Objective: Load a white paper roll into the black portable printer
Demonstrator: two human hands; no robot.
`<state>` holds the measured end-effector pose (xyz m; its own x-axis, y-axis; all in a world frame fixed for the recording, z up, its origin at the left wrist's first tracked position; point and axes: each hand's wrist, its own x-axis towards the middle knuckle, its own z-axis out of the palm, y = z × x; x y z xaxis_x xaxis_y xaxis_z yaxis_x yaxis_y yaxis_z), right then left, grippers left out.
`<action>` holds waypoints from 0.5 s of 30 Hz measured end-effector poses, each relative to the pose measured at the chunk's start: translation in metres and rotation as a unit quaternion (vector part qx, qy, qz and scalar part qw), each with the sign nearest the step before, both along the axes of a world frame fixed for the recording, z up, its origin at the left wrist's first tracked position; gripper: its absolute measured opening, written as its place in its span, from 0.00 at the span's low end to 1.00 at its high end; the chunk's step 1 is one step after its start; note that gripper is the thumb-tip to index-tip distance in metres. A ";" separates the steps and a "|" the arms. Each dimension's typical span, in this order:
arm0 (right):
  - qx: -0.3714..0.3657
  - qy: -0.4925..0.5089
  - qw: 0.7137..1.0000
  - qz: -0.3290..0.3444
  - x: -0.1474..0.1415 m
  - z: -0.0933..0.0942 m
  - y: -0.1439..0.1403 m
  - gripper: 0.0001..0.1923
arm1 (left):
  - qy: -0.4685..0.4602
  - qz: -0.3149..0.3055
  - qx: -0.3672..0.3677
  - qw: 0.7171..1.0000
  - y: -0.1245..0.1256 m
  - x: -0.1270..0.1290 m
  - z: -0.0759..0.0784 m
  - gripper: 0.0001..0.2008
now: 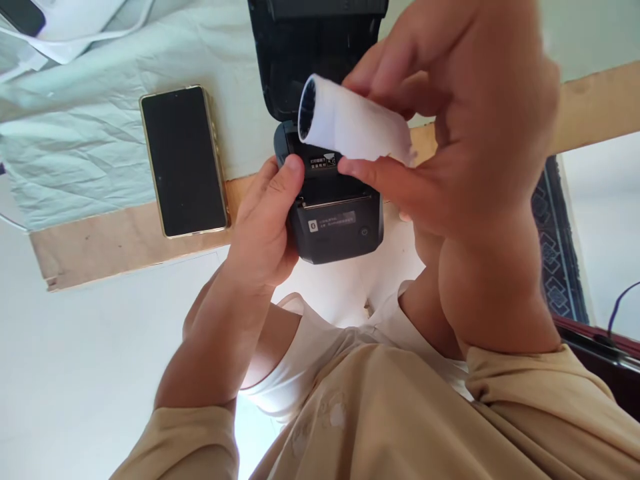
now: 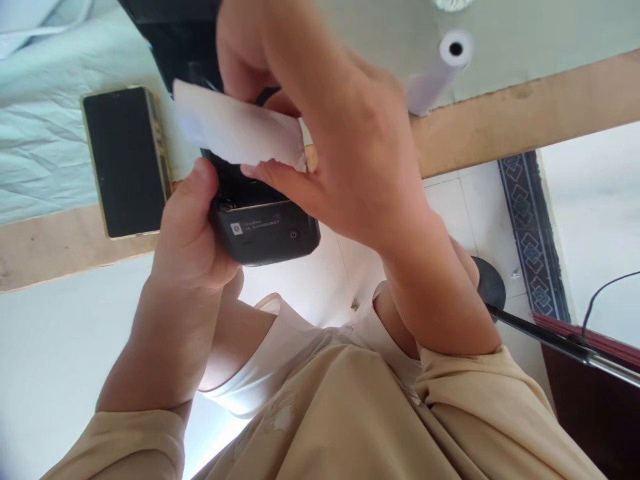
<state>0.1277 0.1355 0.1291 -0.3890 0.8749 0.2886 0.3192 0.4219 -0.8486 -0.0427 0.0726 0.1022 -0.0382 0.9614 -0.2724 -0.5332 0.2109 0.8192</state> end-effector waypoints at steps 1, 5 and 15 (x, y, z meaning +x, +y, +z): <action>0.074 -0.039 0.996 -0.014 0.000 0.002 0.000 0.13 | 0.007 0.012 0.001 1.000 0.000 0.002 0.000 0.12; 0.190 -0.139 0.972 -0.007 -0.004 0.005 -0.002 0.11 | 0.045 0.047 0.012 0.998 -0.001 0.011 0.001 0.13; 0.196 -0.078 0.977 0.013 -0.007 -0.002 -0.015 0.07 | 0.030 0.041 0.011 0.999 0.001 0.015 0.011 0.17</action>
